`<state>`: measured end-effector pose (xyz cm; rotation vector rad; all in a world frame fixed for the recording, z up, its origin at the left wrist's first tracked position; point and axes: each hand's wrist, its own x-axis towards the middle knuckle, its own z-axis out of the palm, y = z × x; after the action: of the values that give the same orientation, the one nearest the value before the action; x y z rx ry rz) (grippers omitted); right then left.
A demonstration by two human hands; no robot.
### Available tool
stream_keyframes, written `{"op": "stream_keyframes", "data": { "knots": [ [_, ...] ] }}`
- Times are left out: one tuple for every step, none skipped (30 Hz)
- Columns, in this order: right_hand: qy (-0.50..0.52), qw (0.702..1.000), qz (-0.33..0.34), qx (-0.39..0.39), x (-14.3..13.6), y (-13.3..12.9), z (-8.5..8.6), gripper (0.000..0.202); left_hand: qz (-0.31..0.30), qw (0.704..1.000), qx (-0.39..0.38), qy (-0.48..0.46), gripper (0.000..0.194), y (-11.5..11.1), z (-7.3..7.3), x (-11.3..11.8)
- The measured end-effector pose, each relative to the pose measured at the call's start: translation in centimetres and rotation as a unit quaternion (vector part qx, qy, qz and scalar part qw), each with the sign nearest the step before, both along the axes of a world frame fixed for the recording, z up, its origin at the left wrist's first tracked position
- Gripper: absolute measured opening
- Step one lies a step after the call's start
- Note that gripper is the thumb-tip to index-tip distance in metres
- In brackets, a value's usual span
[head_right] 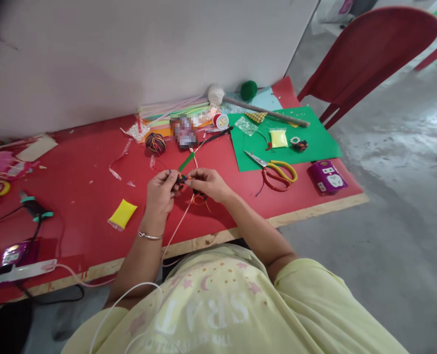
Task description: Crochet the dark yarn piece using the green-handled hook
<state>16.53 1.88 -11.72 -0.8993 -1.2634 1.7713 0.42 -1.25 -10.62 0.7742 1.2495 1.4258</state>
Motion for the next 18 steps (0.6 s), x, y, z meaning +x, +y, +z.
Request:
{"op": "stream_keyframes", "data": {
  "knots": [
    [0.01,1.0,0.004,-0.007,0.03,0.02,-0.14,0.031,0.0,1.0,-0.005,-0.013,0.037,0.02,0.06,0.07],
    [0.023,1.0,0.007,-0.016,0.04,0.02,-0.27,0.031,-0.001,1.0,-0.011,-0.029,0.038,0.03,0.11,0.12],
    [0.039,0.999,0.011,-0.03,0.03,0.02,-0.38,0.03,-0.005,0.999,-0.018,-0.045,0.038,0.03,0.16,0.17],
    [0.053,0.997,0.013,-0.047,0.01,0.0,-0.48,0.03,-0.01,0.998,-0.027,-0.061,0.038,0.02,0.18,0.21],
    [0.066,0.996,0.014,-0.066,-0.02,-0.02,-0.56,0.031,-0.014,0.996,-0.035,-0.078,0.039,0.01,0.2,0.24],
    [0.075,0.993,0.015,-0.084,-0.05,-0.04,-0.6,0.031,-0.019,0.995,-0.043,-0.092,0.039,0.01,0.21,0.27],
    [0.081,0.992,0.015,-0.099,-0.08,-0.06,-0.61,0.032,-0.024,0.993,-0.051,-0.103,0.04,0.01,0.21,0.3],
    [0.085,0.99,0.015,-0.11,-0.12,-0.09,-0.59,0.032,-0.028,0.992,-0.057,-0.111,0.04,0.02,0.22,0.32],
    [0.085,0.989,0.016,-0.117,-0.14,-0.1,-0.56,0.032,-0.033,0.99,-0.062,-0.118,0.04,0.04,0.23,0.33],
    [0.084,0.989,0.018,-0.12,-0.17,-0.12,-0.51,0.032,-0.036,0.989,-0.066,-0.124,0.04,0.07,0.25,0.34],
    [0.081,0.989,0.019,-0.121,-0.19,-0.13,-0.47,0.032,-0.039,0.988,-0.07,-0.129,0.039,0.1,0.26,0.35],
    [0.078,0.989,0.019,-0.121,-0.21,-0.13,-0.42,0.031,-0.04,0.987,-0.072,-0.134,0.038,0.12,0.27,0.35],
    [0.075,0.99,0.017,-0.12,-0.23,-0.13,-0.37,0.031,-0.04,0.987,-0.075,-0.138,0.038,0.14,0.28,0.34],
    [0.072,0.99,0.015,-0.119,-0.24,-0.13,-0.31,0.031,-0.039,0.986,-0.078,-0.141,0.038,0.14,0.28,0.33],
    [0.07,0.99,0.012,-0.119,-0.26,-0.14,-0.26,0.032,-0.039,0.986,-0.08,-0.142,0.037,0.14,0.28,0.32],
    [0.069,0.99,0.01,-0.121,-0.27,-0.14,-0.19,0.033,-0.038,0.986,-0.082,-0.142,0.037,0.12,0.28,0.31],
    [0.069,0.99,0.008,-0.124,-0.27,-0.16,-0.12,0.033,-0.038,0.986,-0.084,-0.142,0.037,0.11,0.27,0.31],
    [0.07,0.989,0.006,-0.127,-0.28,-0.17,-0.04,0.034,-0.038,0.985,-0.086,-0.142,0.037,0.09,0.28,0.31]
  ]
}}
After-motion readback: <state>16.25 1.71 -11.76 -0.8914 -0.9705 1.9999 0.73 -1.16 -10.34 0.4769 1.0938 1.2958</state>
